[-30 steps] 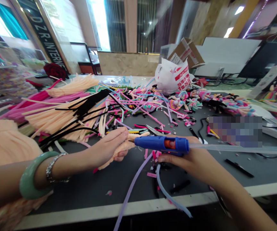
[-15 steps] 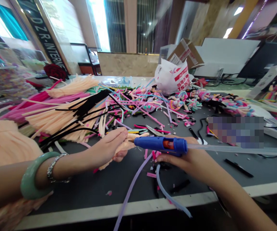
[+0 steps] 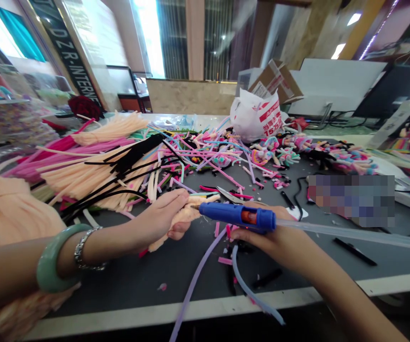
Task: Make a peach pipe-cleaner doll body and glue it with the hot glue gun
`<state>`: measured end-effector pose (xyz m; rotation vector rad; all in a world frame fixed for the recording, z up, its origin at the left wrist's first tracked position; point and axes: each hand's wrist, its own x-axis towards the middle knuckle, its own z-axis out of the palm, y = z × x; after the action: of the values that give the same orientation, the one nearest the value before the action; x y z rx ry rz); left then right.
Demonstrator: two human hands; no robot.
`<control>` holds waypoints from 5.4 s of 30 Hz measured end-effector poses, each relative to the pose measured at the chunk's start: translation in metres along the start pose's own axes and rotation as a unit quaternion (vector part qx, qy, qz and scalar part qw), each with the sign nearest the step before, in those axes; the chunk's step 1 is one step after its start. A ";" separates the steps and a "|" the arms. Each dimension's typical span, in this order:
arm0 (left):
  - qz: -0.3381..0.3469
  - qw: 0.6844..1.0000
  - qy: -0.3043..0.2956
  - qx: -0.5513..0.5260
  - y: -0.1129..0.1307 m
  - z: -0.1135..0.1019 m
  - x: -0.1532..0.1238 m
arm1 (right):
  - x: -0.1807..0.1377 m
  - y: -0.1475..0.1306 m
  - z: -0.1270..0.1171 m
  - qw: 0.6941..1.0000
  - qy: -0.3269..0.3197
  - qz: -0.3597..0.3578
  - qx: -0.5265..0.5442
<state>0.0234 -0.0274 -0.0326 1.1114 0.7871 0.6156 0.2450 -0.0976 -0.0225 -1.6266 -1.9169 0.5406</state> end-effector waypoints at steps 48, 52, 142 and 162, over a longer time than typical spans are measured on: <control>0.017 0.994 0.011 -0.104 0.010 -0.004 0.002 | -0.006 -0.010 0.039 0.988 0.083 -0.086 -0.102; 0.023 0.994 0.005 -0.108 0.010 -0.004 0.002 | -0.008 -0.009 0.041 0.986 0.087 -0.085 -0.111; 0.112 0.991 0.016 -0.071 0.006 -0.002 0.001 | -0.010 0.003 0.043 0.959 0.187 -0.167 -0.134; 0.115 0.988 0.019 -0.104 0.004 -0.002 0.001 | -0.018 -0.016 0.046 0.964 0.210 -0.107 -0.123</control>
<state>0.0224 -0.0241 -0.0294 1.0073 0.6152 0.8959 0.2044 -0.1156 -0.0502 -1.5035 -1.8506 -0.1307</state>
